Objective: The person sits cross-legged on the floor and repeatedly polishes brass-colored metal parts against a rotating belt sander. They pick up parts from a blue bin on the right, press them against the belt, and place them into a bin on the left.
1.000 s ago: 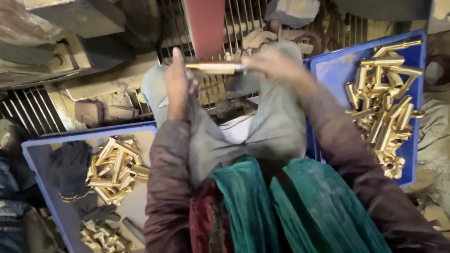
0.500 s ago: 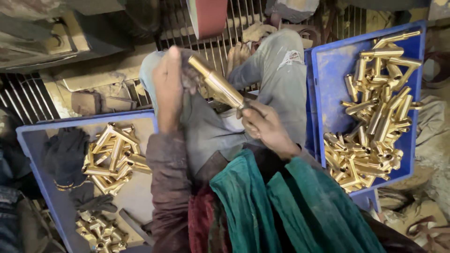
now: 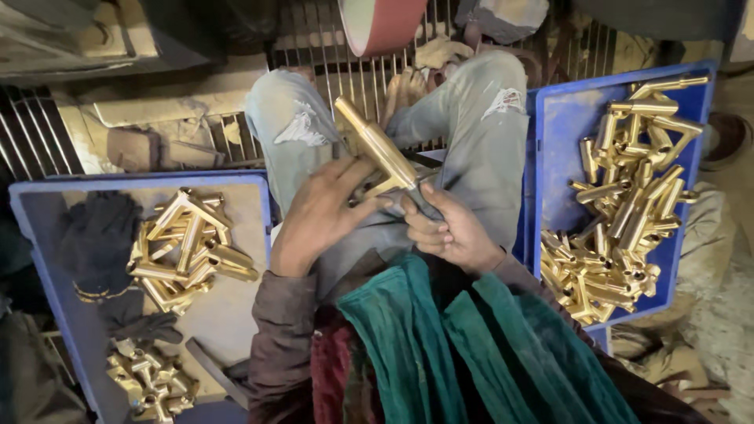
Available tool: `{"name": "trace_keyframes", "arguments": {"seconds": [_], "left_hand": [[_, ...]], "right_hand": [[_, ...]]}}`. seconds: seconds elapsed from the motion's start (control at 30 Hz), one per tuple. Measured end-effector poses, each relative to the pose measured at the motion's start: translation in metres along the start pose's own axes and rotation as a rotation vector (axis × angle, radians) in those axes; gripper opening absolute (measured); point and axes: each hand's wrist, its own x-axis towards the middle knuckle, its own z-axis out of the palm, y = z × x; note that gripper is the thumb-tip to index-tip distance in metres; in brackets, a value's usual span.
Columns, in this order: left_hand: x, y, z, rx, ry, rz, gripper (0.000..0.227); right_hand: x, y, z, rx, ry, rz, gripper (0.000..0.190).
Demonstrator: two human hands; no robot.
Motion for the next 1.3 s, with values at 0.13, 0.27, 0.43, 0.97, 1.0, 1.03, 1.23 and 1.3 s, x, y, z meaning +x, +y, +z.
{"name": "trace_keyframes", "arguments": {"seconds": [0.13, 0.27, 0.43, 0.97, 1.0, 1.03, 1.23, 1.3], "left_hand": [[-0.001, 0.003, -0.001, -0.04, -0.026, -0.023, 0.034], [-0.016, -0.005, 0.0, 0.104, 0.163, -0.07, 0.029], [-0.064, -0.051, -0.021, 0.28, 0.437, -0.444, 0.032], [-0.181, -0.096, -0.045, 0.675, 0.6, -0.848, 0.03], [-0.161, -0.09, -0.044, 0.48, 0.635, -0.881, 0.031], [-0.141, -0.083, -0.042, 0.283, 0.663, -0.911, 0.032], [-0.018, -0.059, 0.01, 0.067, 0.504, -0.356, 0.026], [0.015, -0.061, 0.023, -0.074, 0.315, -0.23, 0.022]], "right_hand": [[0.005, 0.004, -0.012, -0.088, 0.006, -0.033, 0.037], [0.002, 0.002, -0.013, -1.823, 0.501, -0.768, 0.034], [-0.008, -0.023, -0.011, -1.676, 0.714, -0.569, 0.031], [0.012, -0.015, -0.034, -1.644, 0.601, -0.313, 0.04], [0.012, -0.015, -0.038, -1.564, 0.552, -0.398, 0.04], [0.014, -0.015, -0.042, -1.483, 0.502, -0.482, 0.041], [-0.023, -0.04, -0.066, -1.38, 0.746, -0.936, 0.036], [-0.055, -0.053, -0.082, -1.242, 0.907, -0.946, 0.03]]}}
